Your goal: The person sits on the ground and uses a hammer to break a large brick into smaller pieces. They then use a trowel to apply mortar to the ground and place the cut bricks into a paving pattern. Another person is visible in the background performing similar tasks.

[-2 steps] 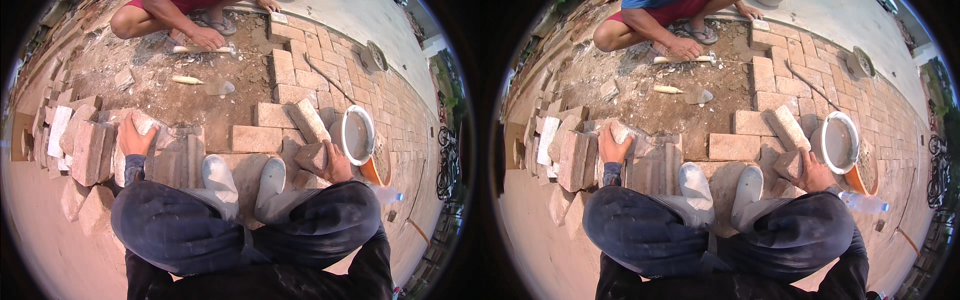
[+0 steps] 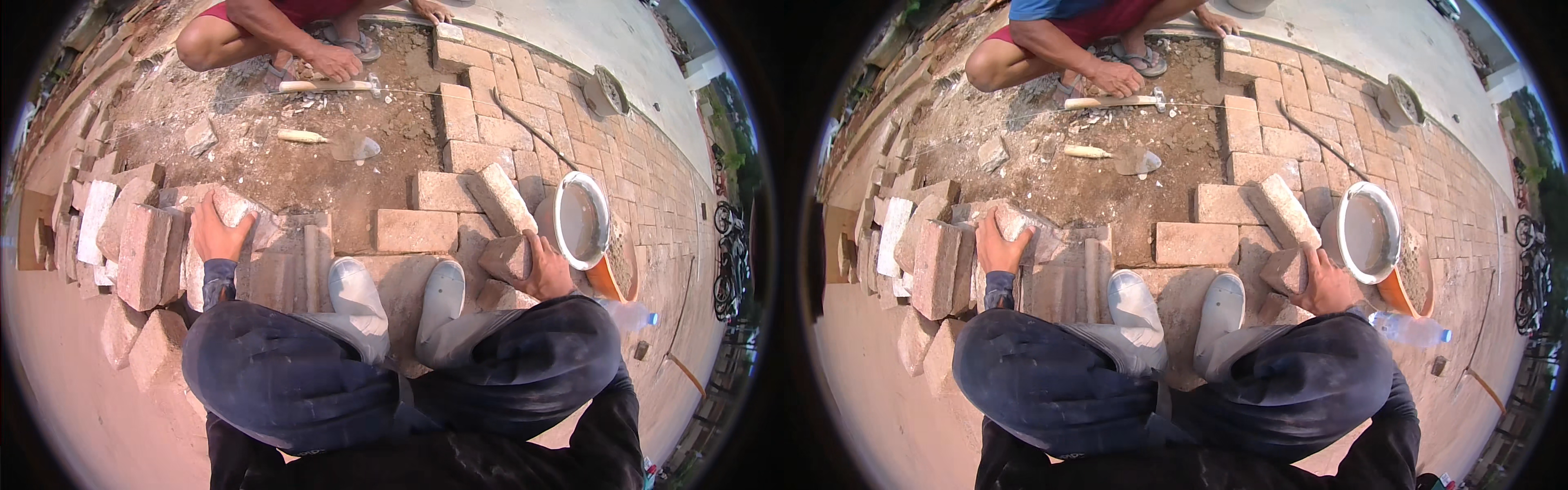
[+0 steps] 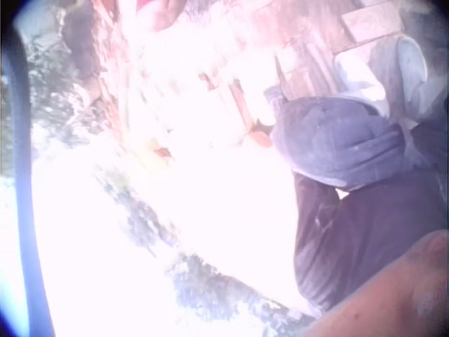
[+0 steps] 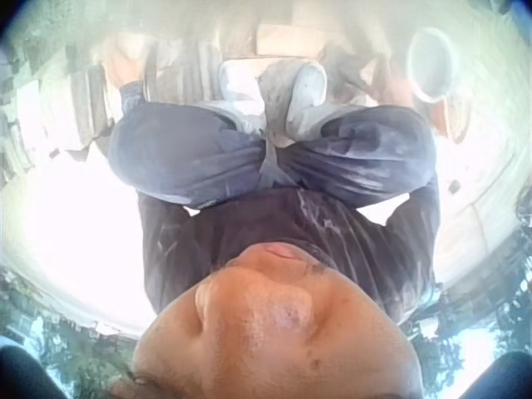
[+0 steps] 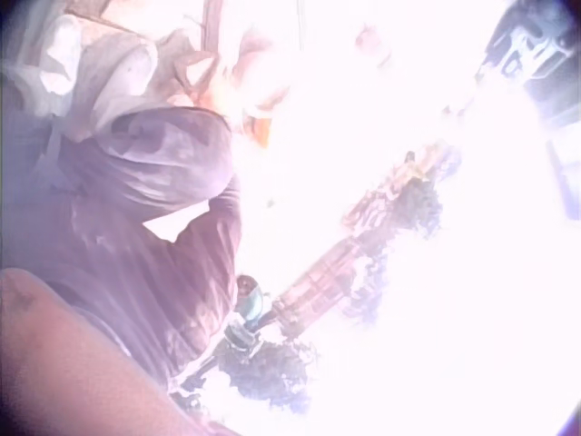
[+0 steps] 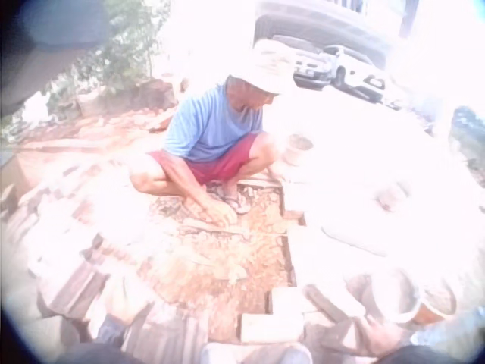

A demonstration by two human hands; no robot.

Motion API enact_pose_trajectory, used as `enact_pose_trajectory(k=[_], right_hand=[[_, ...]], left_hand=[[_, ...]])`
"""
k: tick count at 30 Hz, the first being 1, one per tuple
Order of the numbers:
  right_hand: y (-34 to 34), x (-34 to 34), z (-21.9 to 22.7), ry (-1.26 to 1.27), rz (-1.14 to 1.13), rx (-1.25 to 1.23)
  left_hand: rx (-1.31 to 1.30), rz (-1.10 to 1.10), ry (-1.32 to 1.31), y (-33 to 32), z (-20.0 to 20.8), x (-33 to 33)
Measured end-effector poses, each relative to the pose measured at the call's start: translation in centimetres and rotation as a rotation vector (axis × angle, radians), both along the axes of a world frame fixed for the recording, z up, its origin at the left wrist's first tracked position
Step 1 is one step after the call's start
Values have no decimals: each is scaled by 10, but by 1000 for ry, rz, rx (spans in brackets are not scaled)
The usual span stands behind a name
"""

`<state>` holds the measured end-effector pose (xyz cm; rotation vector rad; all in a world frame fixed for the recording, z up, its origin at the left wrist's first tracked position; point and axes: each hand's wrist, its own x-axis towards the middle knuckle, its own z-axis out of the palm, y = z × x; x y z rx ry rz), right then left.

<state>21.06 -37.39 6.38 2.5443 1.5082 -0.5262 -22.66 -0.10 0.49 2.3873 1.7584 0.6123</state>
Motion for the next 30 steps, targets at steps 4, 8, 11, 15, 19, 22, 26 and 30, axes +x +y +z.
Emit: enact_pose_trajectory(k=[4, 8, 11, 15, 19, 22, 26, 30], right_hand=[[6, 3, 7, -29, 163, 63], [28, 2, 8, -55, 309, -1], [39, 8, -1, -60, 338, 42], [51, 4, -6, -37, 344, 87], [46, 5, -11, -42, 319, 142], [43, 4, -12, -60, 299, 170], [36, 5, -10, -45, 225, 149], [30, 7, -10, -55, 203, 182]], left_hand=[[0, -5, 7, 2, -2, 0], [54, -33, -5, 6, -9, -4], [19, -27, -1, 6, -11, -4], [77, -40, -13, 7, -14, -8], [68, -51, -21, 8, -16, -6], [63, -41, -15, 8, -15, -7], [93, -36, 3, 10, -19, -10], [102, -48, 0, 9, -19, -9]])
